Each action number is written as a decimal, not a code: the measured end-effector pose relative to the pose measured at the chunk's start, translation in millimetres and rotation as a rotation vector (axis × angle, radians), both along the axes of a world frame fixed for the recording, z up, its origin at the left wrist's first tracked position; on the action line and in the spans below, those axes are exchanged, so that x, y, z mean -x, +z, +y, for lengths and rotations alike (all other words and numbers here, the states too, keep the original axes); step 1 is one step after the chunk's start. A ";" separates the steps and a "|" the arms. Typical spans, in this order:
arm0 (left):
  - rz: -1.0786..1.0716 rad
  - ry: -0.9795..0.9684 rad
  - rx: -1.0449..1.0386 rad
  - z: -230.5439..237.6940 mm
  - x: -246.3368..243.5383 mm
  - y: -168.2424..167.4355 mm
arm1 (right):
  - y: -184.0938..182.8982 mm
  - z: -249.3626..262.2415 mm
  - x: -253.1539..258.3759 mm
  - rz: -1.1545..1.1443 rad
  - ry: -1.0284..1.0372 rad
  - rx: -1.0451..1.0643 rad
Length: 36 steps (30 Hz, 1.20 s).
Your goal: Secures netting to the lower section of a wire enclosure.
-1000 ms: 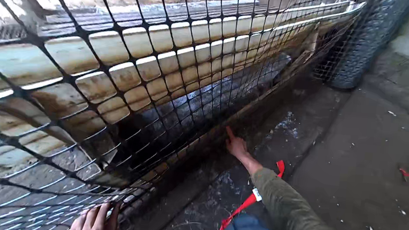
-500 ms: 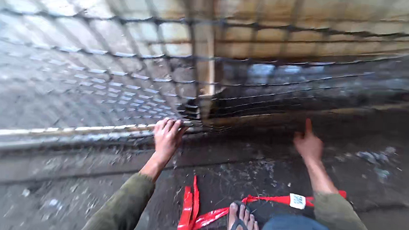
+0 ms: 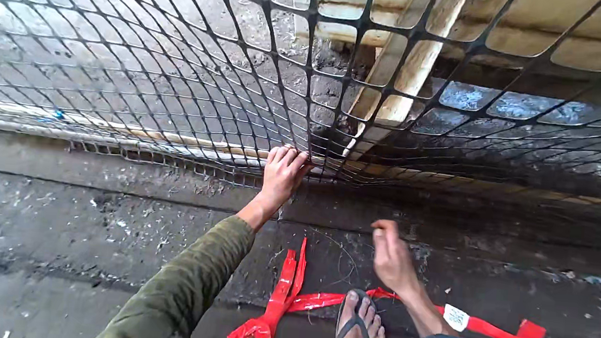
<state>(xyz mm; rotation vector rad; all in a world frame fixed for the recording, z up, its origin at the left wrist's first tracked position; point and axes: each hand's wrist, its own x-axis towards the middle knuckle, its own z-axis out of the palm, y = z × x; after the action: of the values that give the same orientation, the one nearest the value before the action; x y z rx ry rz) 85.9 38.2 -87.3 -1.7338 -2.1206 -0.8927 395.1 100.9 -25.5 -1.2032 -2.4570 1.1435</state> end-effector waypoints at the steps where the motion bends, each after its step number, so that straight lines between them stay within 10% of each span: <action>1: 0.001 -0.002 0.005 0.2 0.1 1.0 | -0.5 -2.1 18.4 0.018 0.063 0.046; 28: -0.017 0.064 0.033 -0.3 -5.1 4.3 | -57.0 4.5 154.1 -0.001 -0.063 0.481; 36: -0.023 0.071 0.041 0.5 -6.4 6.8 | -56.7 1.5 176.3 0.406 -0.368 0.616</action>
<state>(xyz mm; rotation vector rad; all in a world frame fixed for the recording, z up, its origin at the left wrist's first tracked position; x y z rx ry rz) 92.2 38.7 -80.5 -1.6634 -2.2152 -0.8601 218.8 102.4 -82.2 -1.3160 -1.5487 1.8622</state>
